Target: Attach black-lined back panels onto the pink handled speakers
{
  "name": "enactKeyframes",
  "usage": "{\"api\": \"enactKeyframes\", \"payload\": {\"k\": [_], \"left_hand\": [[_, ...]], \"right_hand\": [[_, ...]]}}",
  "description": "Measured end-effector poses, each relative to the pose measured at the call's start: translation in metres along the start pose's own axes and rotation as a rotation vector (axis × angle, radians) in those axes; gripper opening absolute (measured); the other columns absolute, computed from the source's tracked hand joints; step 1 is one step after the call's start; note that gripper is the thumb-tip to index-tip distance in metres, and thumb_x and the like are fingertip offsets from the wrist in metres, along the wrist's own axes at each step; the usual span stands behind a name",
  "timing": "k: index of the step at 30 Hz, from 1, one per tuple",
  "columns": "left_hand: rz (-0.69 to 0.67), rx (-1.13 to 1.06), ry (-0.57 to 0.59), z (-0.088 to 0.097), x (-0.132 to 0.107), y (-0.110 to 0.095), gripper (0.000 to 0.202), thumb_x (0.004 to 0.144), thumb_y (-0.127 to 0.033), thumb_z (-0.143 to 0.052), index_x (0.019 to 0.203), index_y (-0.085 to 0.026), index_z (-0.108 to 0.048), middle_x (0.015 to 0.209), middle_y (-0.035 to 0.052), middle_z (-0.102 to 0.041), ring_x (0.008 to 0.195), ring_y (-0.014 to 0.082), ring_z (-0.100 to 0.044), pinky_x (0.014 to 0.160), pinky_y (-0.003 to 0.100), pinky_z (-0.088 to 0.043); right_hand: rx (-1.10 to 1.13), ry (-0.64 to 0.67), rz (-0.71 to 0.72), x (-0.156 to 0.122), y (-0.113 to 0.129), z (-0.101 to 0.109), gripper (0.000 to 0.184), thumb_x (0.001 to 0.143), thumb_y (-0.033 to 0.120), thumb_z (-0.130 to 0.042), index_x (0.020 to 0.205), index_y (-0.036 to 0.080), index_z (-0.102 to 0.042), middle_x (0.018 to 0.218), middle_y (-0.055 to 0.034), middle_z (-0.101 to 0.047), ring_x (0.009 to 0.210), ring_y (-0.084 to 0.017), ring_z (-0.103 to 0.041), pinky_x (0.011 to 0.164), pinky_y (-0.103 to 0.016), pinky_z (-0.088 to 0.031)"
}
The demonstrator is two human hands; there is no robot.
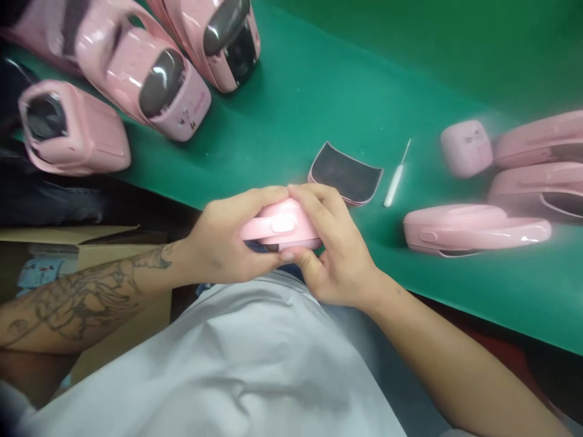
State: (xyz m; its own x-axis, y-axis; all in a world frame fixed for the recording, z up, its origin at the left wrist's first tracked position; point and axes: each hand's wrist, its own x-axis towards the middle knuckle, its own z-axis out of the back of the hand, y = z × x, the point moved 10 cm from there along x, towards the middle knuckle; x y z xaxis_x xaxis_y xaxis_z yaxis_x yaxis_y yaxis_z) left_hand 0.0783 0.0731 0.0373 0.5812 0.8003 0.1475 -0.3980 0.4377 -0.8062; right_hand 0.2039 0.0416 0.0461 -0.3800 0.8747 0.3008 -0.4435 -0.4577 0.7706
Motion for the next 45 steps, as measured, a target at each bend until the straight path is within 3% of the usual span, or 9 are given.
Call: {"api": "enactKeyframes", "payload": {"k": [6,9,15,20,23,26,30,37,45], "left_hand": [[-0.092,-0.238,0.143,-0.003,0.008,0.022,0.100,0.066,-0.042,-0.098,0.151,-0.021,-0.051,0.151,0.0137,-0.062,0.134,0.0327,-0.065,0.112,0.041,-0.056],[-0.050,-0.254,0.122,-0.021,0.009,0.040,0.088,0.070,-0.034,-0.096,0.146,-0.020,-0.054,0.143,0.0123,-0.066,0.129,0.0308,-0.067,0.112,0.042,-0.055],[-0.318,-0.154,-0.026,-0.037,0.005,0.011,0.075,0.075,-0.024,-0.092,0.140,-0.020,-0.055,0.130,0.0122,-0.065,0.120,0.0279,-0.065,0.105,0.043,-0.057],[-0.355,-0.061,-0.150,-0.037,-0.004,-0.005,0.074,0.074,-0.021,-0.091,0.140,-0.021,-0.057,0.123,0.0114,-0.063,0.109,0.0265,-0.065,0.092,0.042,-0.060],[-0.399,-0.102,-0.194,-0.036,-0.015,-0.012,0.073,0.077,-0.028,-0.091,0.143,-0.023,-0.059,0.120,0.0107,-0.061,0.108,0.0262,-0.064,0.092,0.043,-0.059],[-0.364,-0.390,-0.209,-0.026,-0.025,-0.012,0.076,0.089,-0.060,-0.078,0.152,-0.022,-0.056,0.120,0.0129,-0.062,0.108,0.0280,-0.064,0.095,0.046,-0.057],[-0.150,-0.840,-0.110,-0.024,-0.027,-0.007,0.086,0.102,-0.081,-0.020,0.135,-0.021,-0.072,0.111,0.0134,-0.068,0.105,0.0293,-0.067,0.098,0.048,-0.056],[-0.137,-0.768,0.078,-0.043,-0.057,-0.049,0.083,0.102,-0.079,-0.037,0.151,-0.017,-0.062,0.164,0.0176,-0.052,0.156,0.0398,-0.043,0.130,0.059,-0.035],[-0.068,-0.749,0.085,-0.037,-0.069,-0.059,0.086,0.099,-0.083,-0.038,0.139,-0.016,-0.073,0.165,0.0174,-0.051,0.151,0.0423,-0.052,0.125,0.060,-0.045]], "right_hand": [[0.015,-0.230,-0.201,-0.044,-0.028,0.015,0.067,0.102,0.050,-0.065,0.163,0.029,-0.046,0.157,-0.0139,-0.055,0.145,-0.038,-0.052,0.123,-0.062,-0.042],[0.045,-0.389,-0.257,-0.070,-0.036,0.018,0.062,0.103,0.049,-0.060,0.161,0.027,-0.049,0.155,-0.0141,-0.055,0.144,-0.037,-0.054,0.121,-0.061,-0.044],[-0.042,-0.672,-0.204,-0.072,-0.027,0.028,0.059,0.107,0.062,-0.037,0.137,0.023,-0.069,0.131,-0.0148,-0.070,0.123,-0.035,-0.066,0.107,-0.057,-0.053],[-0.050,-0.731,-0.135,-0.062,-0.030,0.039,0.063,0.105,0.069,-0.037,0.117,0.022,-0.078,0.116,-0.0133,-0.076,0.111,-0.033,-0.071,0.099,-0.053,-0.056],[0.033,-0.697,-0.138,-0.060,-0.028,0.038,0.069,0.100,0.078,-0.040,0.116,0.023,-0.079,0.111,-0.0127,-0.078,0.104,-0.034,-0.073,0.093,-0.052,-0.058],[0.229,-0.723,-0.215,-0.064,-0.024,0.035,0.070,0.099,0.079,-0.040,0.105,0.024,-0.082,0.103,-0.0117,-0.077,0.096,-0.032,-0.072,0.088,-0.050,-0.058],[0.667,-0.534,-0.261,-0.058,-0.006,0.007,0.074,0.105,0.073,-0.030,0.101,0.022,-0.084,0.101,-0.0130,-0.079,0.095,-0.032,-0.073,0.089,-0.049,-0.058],[0.815,0.132,-0.225,-0.061,0.047,-0.058,0.067,0.111,0.064,-0.028,0.107,0.015,-0.074,0.097,-0.0126,-0.077,0.089,-0.024,-0.074,0.082,-0.040,-0.060],[0.754,0.162,-0.038,-0.065,0.071,-0.059,0.052,0.112,0.051,-0.034,0.104,0.013,-0.068,0.108,-0.0169,-0.077,0.112,-0.028,-0.076,0.105,-0.046,-0.060]]}}
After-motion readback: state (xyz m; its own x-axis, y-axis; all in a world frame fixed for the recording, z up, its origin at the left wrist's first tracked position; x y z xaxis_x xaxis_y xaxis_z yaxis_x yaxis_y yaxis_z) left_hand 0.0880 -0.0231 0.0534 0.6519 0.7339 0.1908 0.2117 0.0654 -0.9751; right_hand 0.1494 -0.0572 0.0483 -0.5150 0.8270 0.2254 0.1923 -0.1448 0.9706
